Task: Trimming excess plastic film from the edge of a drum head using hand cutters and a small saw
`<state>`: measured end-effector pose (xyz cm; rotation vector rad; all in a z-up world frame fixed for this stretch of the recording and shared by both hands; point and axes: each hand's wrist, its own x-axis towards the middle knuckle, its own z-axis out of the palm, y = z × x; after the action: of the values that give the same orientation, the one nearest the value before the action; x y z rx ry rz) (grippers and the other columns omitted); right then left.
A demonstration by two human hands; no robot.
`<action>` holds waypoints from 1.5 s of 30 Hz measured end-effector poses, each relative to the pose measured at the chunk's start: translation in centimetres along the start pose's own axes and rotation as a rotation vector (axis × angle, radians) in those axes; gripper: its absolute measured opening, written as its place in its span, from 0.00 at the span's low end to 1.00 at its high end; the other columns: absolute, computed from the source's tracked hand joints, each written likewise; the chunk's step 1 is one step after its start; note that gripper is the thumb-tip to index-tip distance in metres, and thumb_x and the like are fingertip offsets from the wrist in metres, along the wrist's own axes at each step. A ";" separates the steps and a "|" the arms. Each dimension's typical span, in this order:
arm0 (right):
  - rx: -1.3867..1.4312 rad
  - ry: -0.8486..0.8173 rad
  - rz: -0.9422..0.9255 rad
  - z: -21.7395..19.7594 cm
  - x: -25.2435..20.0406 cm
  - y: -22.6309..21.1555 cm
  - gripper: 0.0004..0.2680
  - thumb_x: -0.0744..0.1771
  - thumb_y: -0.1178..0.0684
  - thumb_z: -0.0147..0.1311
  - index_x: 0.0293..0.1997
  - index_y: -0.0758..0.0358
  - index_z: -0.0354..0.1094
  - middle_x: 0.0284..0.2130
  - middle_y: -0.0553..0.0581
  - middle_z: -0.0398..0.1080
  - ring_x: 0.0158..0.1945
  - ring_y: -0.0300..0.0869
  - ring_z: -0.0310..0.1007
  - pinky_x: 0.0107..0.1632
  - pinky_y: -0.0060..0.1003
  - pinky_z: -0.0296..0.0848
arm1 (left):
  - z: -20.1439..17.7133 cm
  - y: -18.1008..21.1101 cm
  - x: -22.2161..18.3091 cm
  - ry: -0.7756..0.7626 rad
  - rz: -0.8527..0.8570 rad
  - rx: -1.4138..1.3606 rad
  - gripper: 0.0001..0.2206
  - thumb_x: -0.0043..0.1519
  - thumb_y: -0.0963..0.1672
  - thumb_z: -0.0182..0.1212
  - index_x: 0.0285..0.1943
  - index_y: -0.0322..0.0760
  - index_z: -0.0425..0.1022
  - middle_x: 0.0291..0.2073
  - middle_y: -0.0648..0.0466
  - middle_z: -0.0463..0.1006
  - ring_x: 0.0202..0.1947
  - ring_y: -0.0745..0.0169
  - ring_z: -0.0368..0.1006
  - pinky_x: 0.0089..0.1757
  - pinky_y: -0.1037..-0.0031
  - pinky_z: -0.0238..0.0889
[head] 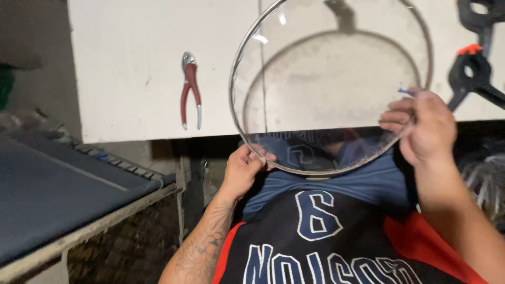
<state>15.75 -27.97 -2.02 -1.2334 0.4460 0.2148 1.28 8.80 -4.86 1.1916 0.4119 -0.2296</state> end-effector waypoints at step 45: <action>0.291 0.023 0.119 -1.2 -1.8 8.5 0.09 0.74 0.39 0.41 0.44 0.44 0.67 0.44 0.56 0.78 0.45 0.55 0.82 0.53 0.57 0.81 | 0.7 5.6 1.6 -0.016 -0.027 0.237 0.11 0.58 0.37 0.62 0.50 0.25 0.76 0.35 0.39 0.84 0.32 0.51 0.84 0.39 0.64 0.81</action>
<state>10.57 -26.14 -8.89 -0.9264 0.5506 0.2282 4.99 10.19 -0.51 1.4163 0.3943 -0.3174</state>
